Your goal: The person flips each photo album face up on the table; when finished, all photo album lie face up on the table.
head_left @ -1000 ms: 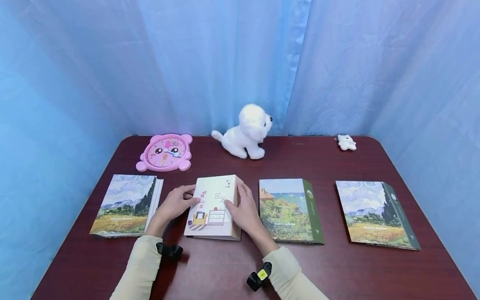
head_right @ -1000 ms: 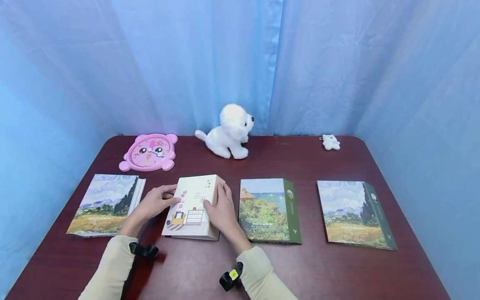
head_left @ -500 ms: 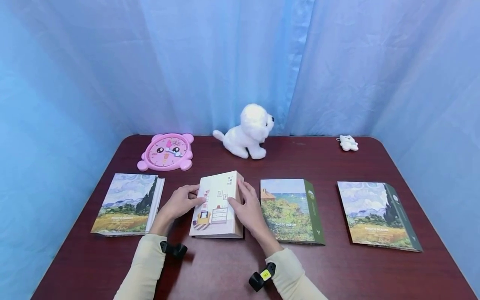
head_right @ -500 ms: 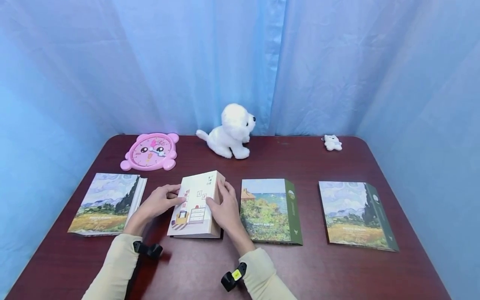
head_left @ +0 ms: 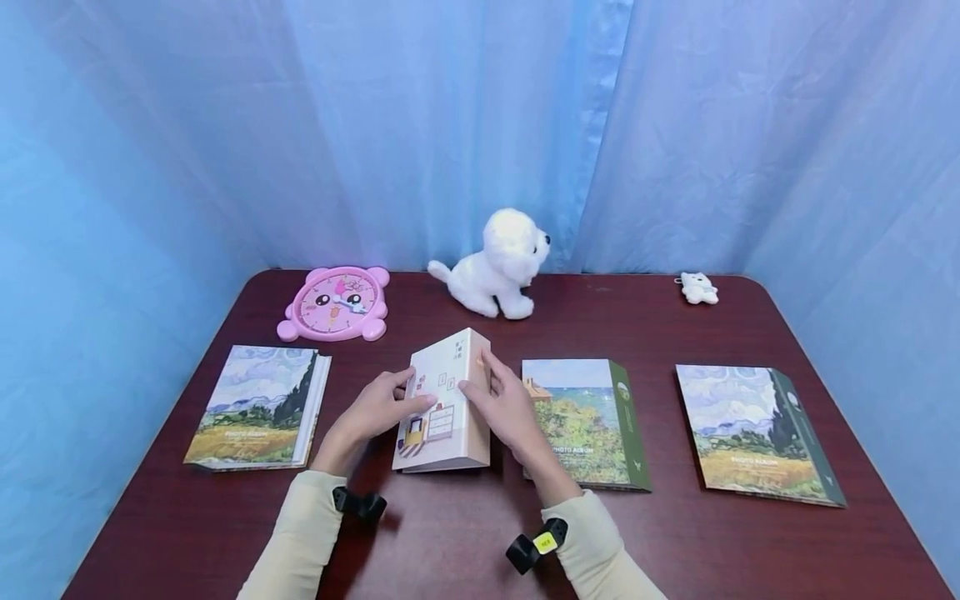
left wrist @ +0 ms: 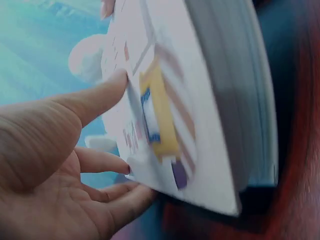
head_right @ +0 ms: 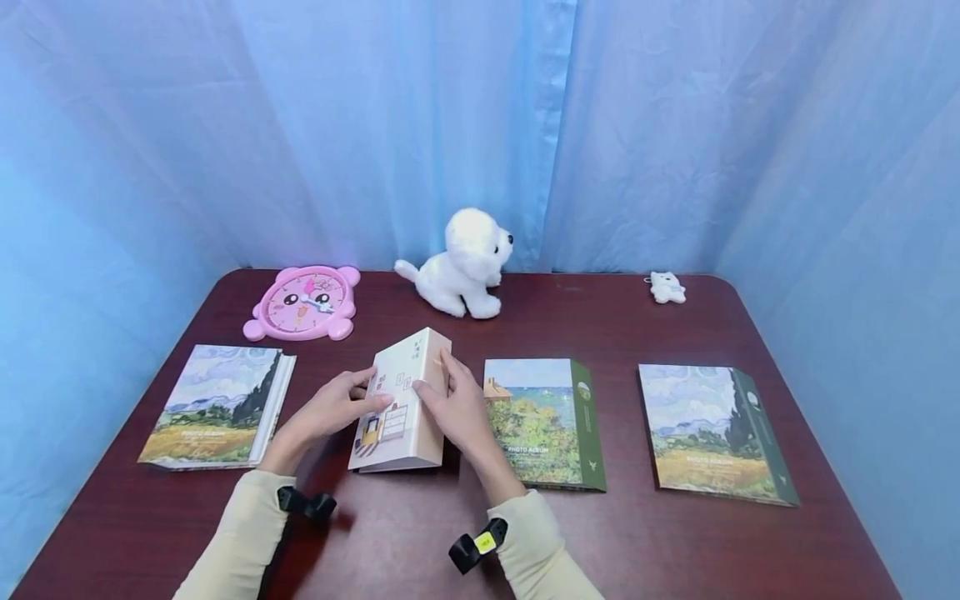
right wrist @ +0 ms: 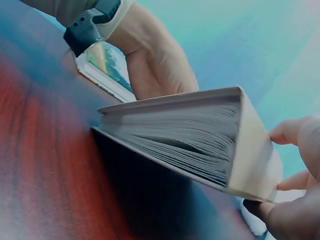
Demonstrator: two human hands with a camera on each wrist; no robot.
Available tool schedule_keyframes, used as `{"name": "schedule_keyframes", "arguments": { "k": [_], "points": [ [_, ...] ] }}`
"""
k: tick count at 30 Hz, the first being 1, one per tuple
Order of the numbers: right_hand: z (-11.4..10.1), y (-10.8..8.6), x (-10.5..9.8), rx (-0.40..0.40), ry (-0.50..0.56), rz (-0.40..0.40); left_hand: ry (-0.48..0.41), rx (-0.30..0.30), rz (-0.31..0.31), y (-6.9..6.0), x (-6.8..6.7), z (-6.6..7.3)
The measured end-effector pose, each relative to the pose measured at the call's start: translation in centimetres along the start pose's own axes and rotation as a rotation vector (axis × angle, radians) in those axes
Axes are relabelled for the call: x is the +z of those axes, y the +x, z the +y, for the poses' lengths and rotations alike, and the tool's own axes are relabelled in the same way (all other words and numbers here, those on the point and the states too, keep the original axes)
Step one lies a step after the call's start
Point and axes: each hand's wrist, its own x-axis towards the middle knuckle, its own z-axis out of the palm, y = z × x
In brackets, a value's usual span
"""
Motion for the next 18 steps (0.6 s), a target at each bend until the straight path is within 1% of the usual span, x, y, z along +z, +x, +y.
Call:
{"name": "schedule_keyframes", "arguments": {
  "k": [4,6,11,16,18],
  "points": [
    [-0.4,0.1,-0.4,0.012,0.116,-0.04,-0.001,0.012,-0.033,0.0,0.1,0.8],
    [-0.5,0.2,-0.5,0.016,0.15,-0.042,-0.009,0.018,-0.045,0.1,0.1,1.0],
    [-0.5,0.4,-0.6,0.018,0.191,-0.004,-0.014,0.012,-0.067,0.2,0.1,1.5],
    [-0.7,0.3,-0.6,0.025,0.257,0.025,-0.023,-0.007,-0.071,0.2,0.1,1.7],
    [-0.7,0.2,-0.6,0.023,0.288,0.032,-0.022,-0.002,-0.074,0.2,0.1,1.7]
  ]
}}
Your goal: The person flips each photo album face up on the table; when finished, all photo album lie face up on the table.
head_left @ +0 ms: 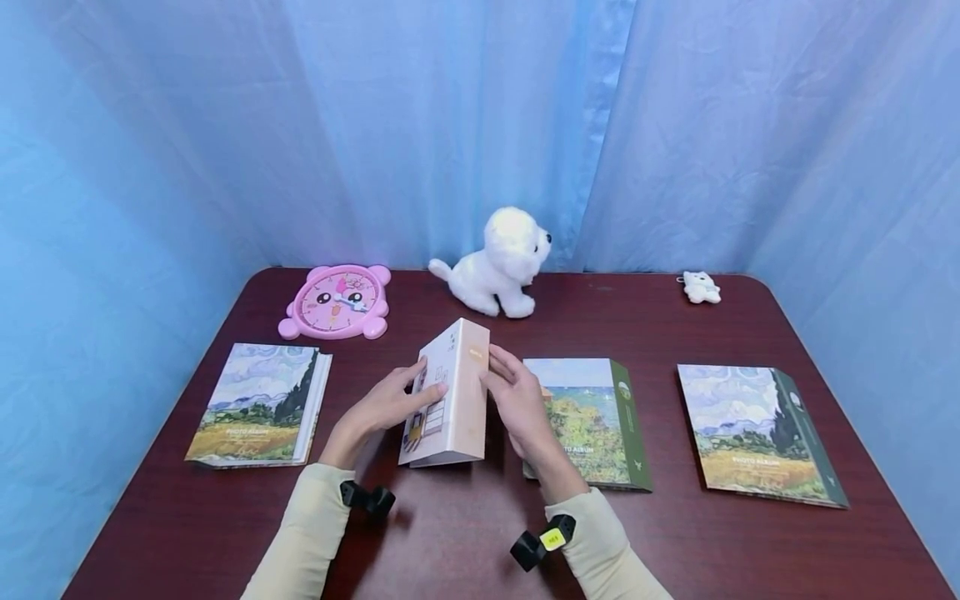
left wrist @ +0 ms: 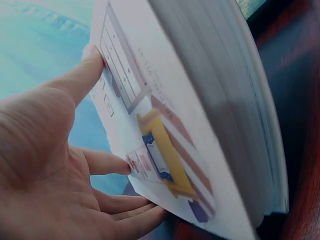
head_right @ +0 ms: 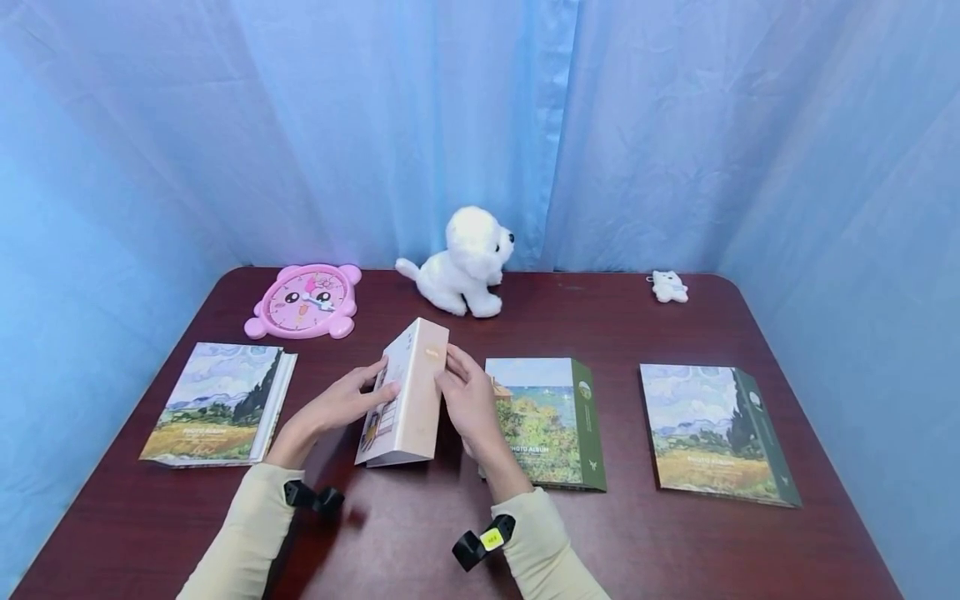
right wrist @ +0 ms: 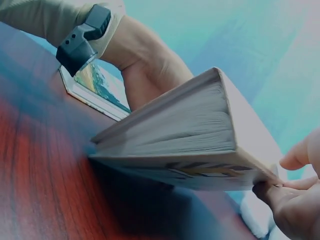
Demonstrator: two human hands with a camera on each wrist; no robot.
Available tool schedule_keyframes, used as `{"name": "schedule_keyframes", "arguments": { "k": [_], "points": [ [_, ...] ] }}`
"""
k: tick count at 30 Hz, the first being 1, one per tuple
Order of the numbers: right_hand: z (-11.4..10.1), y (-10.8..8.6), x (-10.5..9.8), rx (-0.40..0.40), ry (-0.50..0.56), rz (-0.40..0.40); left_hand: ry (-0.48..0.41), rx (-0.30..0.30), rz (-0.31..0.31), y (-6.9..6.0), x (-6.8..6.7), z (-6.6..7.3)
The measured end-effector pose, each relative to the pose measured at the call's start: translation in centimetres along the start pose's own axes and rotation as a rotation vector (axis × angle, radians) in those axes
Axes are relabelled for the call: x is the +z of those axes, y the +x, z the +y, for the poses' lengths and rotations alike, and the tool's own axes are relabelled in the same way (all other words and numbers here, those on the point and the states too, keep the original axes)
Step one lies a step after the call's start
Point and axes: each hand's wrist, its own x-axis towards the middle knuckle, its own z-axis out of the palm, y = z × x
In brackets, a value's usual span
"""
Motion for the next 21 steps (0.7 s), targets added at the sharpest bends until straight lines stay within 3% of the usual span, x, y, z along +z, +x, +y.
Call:
{"name": "schedule_keyframes", "arguments": {
  "k": [10,13,16,19,21],
  "points": [
    [-0.4,-0.3,0.8,-0.027,0.094,0.009,-0.064,0.026,-0.005,-0.1,0.0,0.0],
    [-0.7,-0.4,1.2,-0.042,0.126,-0.002,-0.155,0.065,-0.024,-0.1,-0.3,0.0],
    [-1.0,-0.5,1.7,-0.062,0.119,-0.013,-0.33,0.112,-0.065,-0.3,-0.8,0.0],
    [-1.2,-0.6,2.4,-0.077,0.056,-0.01,-0.486,0.152,-0.093,-0.6,-1.4,0.3],
    [-1.3,-0.6,2.8,-0.105,0.002,-0.011,-0.514,0.181,-0.076,-0.8,-1.8,0.4]
  ]
}}
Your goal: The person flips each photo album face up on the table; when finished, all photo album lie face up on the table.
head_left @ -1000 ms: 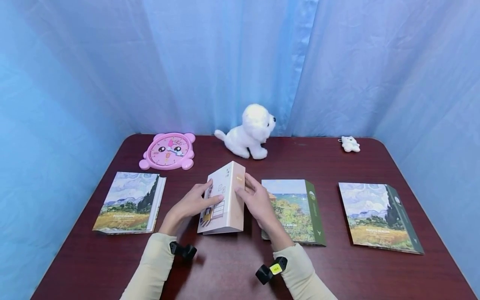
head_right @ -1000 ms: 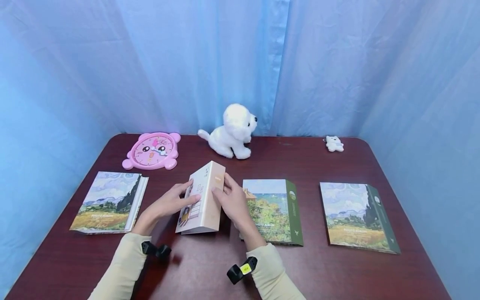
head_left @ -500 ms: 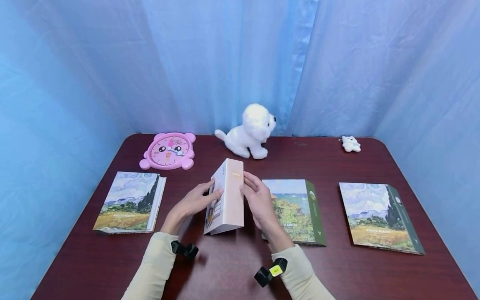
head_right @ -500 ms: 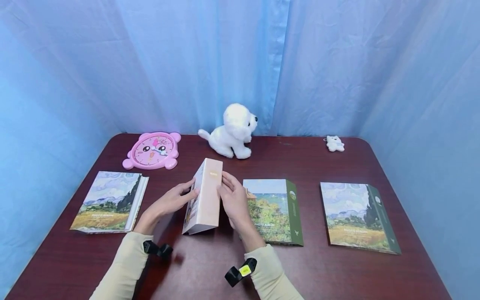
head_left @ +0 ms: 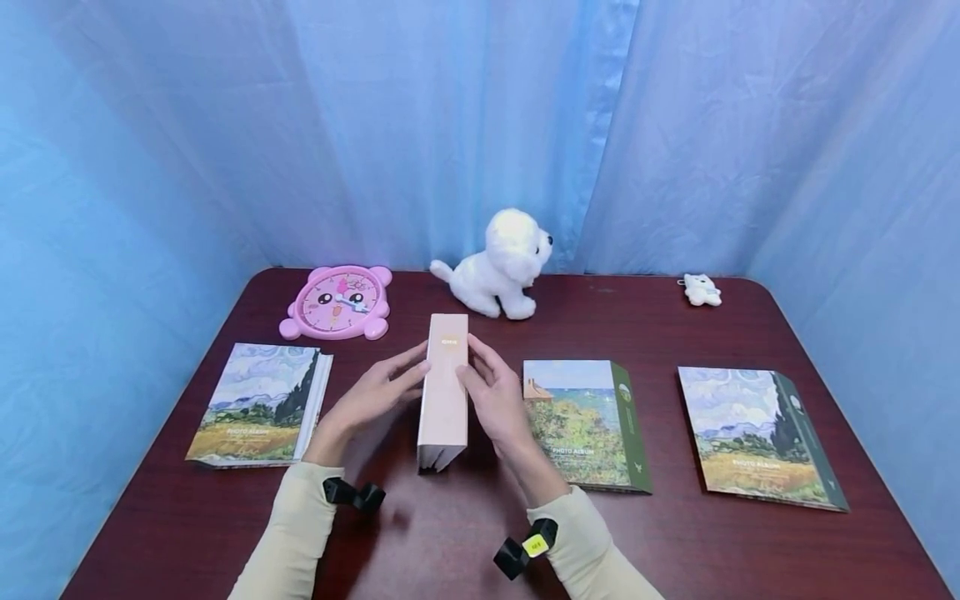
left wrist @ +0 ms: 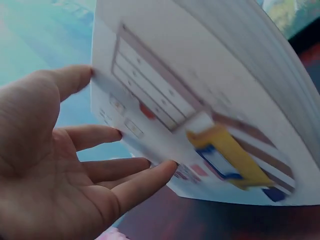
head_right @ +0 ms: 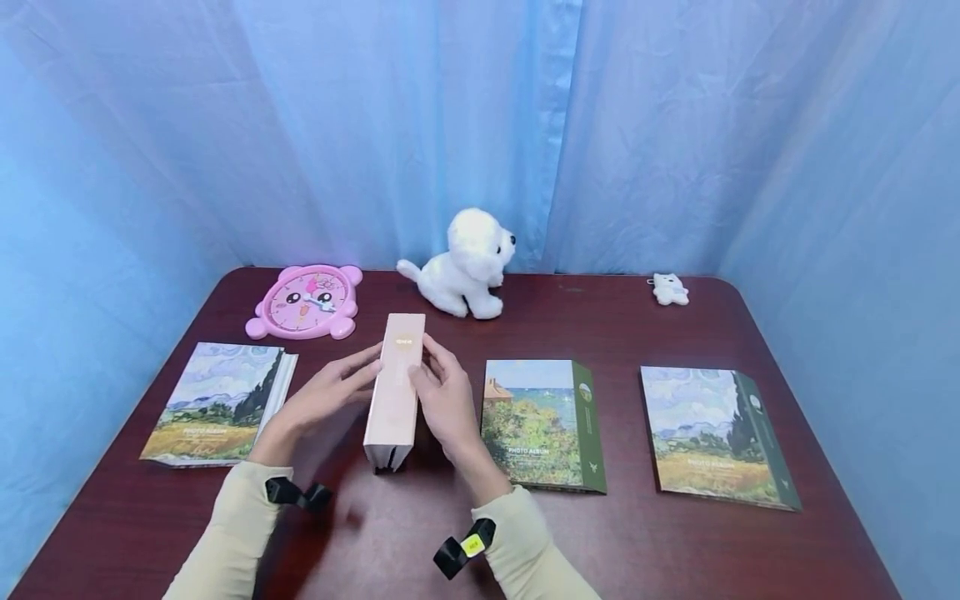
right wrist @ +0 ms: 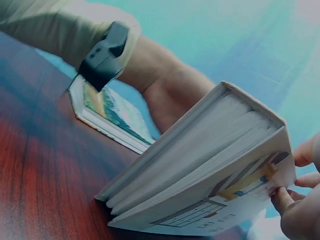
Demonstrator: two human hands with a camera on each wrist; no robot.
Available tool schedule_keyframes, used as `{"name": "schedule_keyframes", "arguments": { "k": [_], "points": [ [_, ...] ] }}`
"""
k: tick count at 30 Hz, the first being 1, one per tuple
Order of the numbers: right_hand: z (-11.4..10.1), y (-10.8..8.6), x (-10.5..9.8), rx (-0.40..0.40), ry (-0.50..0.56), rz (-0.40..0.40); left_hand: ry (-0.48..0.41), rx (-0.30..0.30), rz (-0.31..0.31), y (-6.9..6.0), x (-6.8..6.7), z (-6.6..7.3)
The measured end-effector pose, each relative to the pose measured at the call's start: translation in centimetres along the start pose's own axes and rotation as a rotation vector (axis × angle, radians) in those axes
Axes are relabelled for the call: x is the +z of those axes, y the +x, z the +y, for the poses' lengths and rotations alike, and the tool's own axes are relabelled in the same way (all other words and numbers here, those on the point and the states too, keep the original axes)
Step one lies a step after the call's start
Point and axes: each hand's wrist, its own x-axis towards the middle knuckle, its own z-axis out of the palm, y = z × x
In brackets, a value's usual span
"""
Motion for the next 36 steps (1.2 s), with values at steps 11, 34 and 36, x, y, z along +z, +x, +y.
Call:
{"name": "schedule_keyframes", "arguments": {
  "k": [11,34,36],
  "points": [
    [0.2,0.3,1.9,-0.128,-0.171,-0.031,0.278,0.084,0.191,-1.4,-1.3,1.7],
    [2.2,0.5,3.7,-0.071,-0.268,-0.173,0.495,0.039,0.26,-3.3,-3.4,2.4],
    [2.7,0.5,3.9,-0.066,-0.317,-0.182,0.519,0.018,0.267,-3.5,-3.6,2.4]
  ]
}}
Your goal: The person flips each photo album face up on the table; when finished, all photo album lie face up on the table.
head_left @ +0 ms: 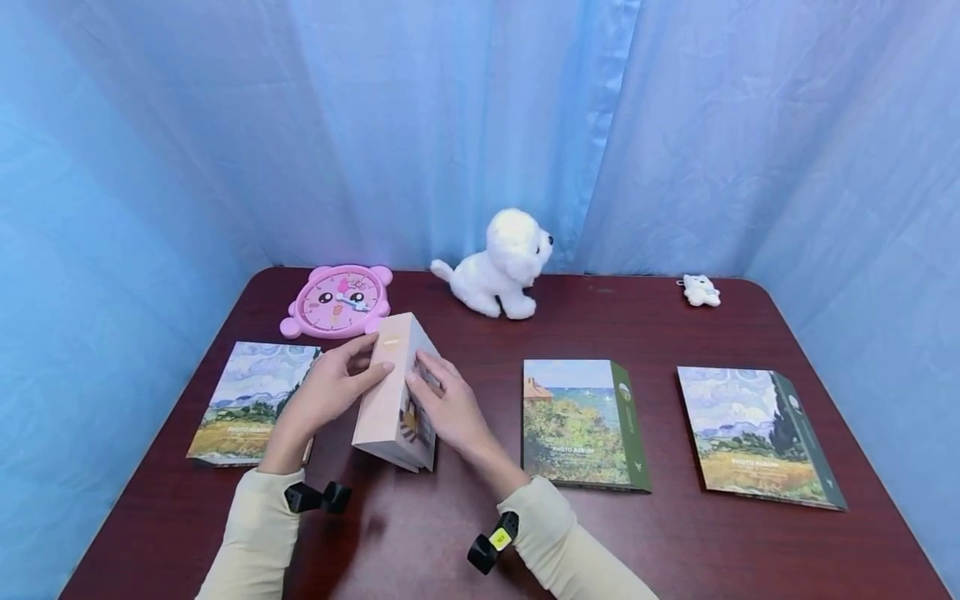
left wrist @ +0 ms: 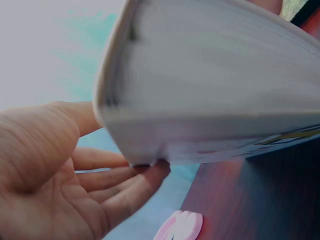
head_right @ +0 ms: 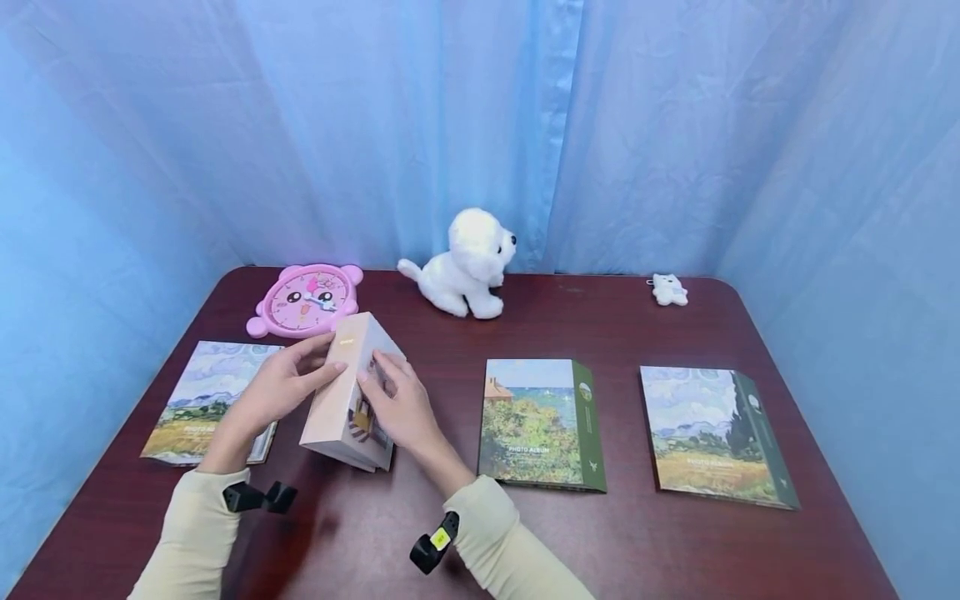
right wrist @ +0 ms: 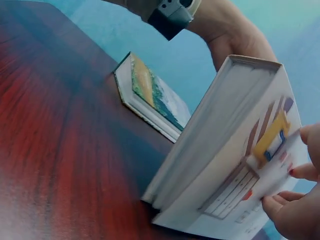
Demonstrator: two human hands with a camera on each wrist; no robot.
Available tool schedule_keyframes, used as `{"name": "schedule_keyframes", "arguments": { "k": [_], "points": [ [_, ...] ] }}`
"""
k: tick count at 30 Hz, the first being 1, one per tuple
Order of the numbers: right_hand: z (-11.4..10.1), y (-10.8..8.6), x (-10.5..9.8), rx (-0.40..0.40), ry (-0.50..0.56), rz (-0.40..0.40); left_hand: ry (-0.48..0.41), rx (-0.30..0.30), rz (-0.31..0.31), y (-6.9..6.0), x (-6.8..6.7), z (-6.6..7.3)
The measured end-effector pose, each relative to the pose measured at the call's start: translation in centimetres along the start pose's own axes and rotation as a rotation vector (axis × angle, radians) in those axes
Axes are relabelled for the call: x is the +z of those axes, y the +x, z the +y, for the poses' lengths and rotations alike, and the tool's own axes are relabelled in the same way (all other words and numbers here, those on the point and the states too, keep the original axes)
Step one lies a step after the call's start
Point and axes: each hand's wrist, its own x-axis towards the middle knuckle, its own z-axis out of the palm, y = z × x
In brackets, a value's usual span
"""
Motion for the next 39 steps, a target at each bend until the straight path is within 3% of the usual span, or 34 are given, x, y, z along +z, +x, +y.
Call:
{"name": "schedule_keyframes", "arguments": {
  "k": [9,17,24,34,39],
  "points": [
    [1.5,-0.2,1.3,0.059,-0.26,-0.016,0.047,-0.109,-0.029,-0.4,-1.5,-1.1],
    [2.3,-0.3,1.9,0.111,-0.294,-0.009,-0.009,-0.211,-0.078,-0.9,-2.0,-2.7],
    [2.8,-0.4,2.2,0.103,-0.309,-0.013,-0.045,-0.269,-0.094,-1.0,-2.1,-3.7],
    [3.3,-0.7,2.5,0.035,-0.376,-0.028,-0.049,-0.276,-0.12,-0.9,-1.2,-5.4],
    [3.3,-0.9,2.6,0.016,-0.406,-0.02,-0.047,-0.29,-0.105,-0.7,-0.8,-5.8]
  ]
}}
